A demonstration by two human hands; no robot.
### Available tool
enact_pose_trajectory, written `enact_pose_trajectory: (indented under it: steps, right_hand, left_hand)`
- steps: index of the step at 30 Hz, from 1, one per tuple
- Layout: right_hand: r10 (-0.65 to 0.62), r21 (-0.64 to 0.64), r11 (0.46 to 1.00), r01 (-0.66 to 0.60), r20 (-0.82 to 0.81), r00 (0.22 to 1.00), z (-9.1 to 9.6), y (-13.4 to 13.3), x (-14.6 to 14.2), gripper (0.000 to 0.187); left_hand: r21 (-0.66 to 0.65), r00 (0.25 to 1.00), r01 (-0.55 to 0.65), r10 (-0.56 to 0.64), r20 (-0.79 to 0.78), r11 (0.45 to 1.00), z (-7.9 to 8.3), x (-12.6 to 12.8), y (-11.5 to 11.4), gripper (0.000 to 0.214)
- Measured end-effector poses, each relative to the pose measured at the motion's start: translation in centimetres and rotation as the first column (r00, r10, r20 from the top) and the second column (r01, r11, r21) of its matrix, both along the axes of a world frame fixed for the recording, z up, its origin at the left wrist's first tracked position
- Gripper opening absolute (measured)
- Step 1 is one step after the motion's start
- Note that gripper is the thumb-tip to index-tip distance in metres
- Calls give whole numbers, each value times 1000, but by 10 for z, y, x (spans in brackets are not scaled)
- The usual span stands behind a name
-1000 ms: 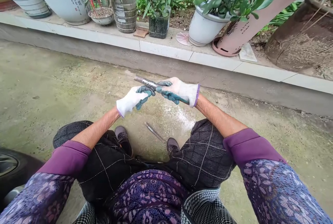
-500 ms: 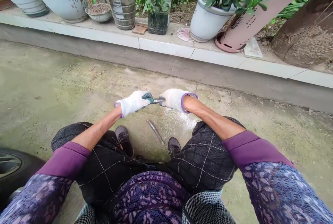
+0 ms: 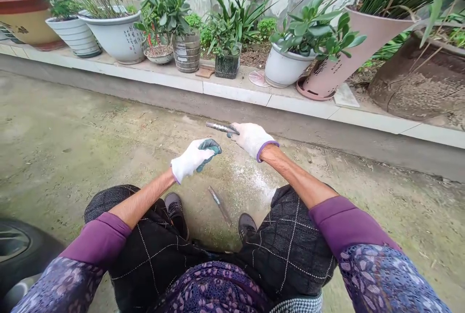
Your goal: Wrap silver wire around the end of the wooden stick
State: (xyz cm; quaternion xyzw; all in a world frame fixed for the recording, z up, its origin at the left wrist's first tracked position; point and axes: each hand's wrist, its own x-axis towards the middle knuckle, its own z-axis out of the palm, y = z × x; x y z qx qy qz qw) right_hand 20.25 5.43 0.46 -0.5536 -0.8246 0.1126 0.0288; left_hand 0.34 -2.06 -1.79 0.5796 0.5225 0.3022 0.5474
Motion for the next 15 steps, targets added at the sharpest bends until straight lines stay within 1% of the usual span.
enact_pose_trajectory:
  steps: [1,2,3,4,5,6,7,8,9,10,11,12,14,15]
  right_hand:
    - [-6,-4,1000,5,-42,999,-1,0,0,32]
    - [-26,-34,999,22,-109,994,-1,0,0,29]
    - [-70,-95,994,52,-196,978,1,-1,0,27]
    - [-134,-184,979,82,-293,947,3,-3,-1,26]
    - [-204,-290,952,92,-385,900,6,-6,0,26]
    - [-265,-395,916,71,-461,847,10,-10,1,28]
    - [-299,-478,878,19,-518,801,15,-15,2,31]
    - [-298,-540,840,-60,-550,780,19,-20,5,34]
    - [-268,-586,797,-150,-564,781,22,-26,8,36]
    - [-220,-621,749,-233,-563,797,24,-31,12,37]
    - [-163,-662,690,-292,-536,828,25,-36,16,37]
    - [-111,-697,639,-326,-503,857,24,-40,19,36]
    - [-3,-752,560,-349,-423,906,16,-48,25,31]
    - [54,-764,547,-343,-377,925,11,-51,26,27]
  left_hand:
    - [-4,1000,1,-1,2,1000,-1,0,0,14]
    - [-13,1000,-2,2,12,1000,-3,0,0,13]
    - [-24,1000,-10,10,25,1000,-5,0,0,13]
    - [-35,999,-21,22,38,999,-7,0,1,13]
    - [-43,998,-34,36,48,999,-8,0,3,13]
    - [-46,998,-38,40,53,998,-10,-1,4,15]
    - [-45,998,-36,38,52,998,-11,-2,6,16]
    - [-44,999,-29,31,40,999,-11,-3,8,17]
    - [-41,1000,-4,5,25,999,-11,-5,10,19]
    - [-34,999,47,-47,12,998,-11,-7,11,20]
    - [-32,993,119,-119,-3,992,-10,-9,12,21]
    - [-36,980,197,-198,-17,980,-10,-11,12,21]
    - [-71,936,346,-350,-42,935,-12,-14,9,23]
    - [-112,915,393,-400,-55,913,-14,-14,6,22]
